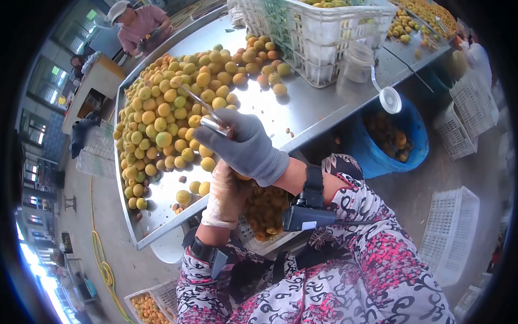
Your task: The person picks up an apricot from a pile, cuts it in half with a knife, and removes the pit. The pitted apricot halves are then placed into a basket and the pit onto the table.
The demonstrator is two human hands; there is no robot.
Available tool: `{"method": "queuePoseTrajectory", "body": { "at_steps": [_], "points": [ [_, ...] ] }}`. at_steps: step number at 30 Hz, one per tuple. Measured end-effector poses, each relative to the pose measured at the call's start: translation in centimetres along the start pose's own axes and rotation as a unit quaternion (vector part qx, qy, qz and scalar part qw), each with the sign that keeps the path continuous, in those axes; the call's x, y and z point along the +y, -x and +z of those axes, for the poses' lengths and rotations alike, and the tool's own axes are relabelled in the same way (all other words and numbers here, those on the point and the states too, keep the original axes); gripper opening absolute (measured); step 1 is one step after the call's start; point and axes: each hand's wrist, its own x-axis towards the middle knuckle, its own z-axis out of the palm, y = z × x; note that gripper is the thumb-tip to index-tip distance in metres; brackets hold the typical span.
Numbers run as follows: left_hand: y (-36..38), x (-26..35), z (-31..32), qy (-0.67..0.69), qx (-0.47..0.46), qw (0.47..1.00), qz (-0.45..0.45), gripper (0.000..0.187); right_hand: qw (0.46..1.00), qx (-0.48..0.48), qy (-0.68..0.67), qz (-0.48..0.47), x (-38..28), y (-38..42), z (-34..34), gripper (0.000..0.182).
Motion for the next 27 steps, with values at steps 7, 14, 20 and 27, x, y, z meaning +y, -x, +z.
{"method": "queuePoseTrajectory", "body": {
  "at_steps": [7,14,20,27],
  "points": [
    [-2.2,-2.4,-1.6,0.445,-0.017,0.789,-0.424,0.030,0.895,0.097,-0.383,0.206,4.2,-2.4,-0.1,0.039],
    [-3.7,-2.5,-0.2,0.394,0.053,0.853,-0.339,0.028,0.925,0.085,-0.314,0.194,3.9,-3.8,-1.0,0.032],
    [-3.5,-1.6,0.6,0.295,0.010,0.917,-0.270,0.027,0.957,0.086,-0.226,0.157,3.3,-3.4,-1.8,0.016],
    [-1.8,-5.6,1.8,0.228,0.057,0.957,-0.168,0.045,1.000,-0.003,0.026,0.003,4.9,-2.1,-0.8,0.022]
  ]
}}
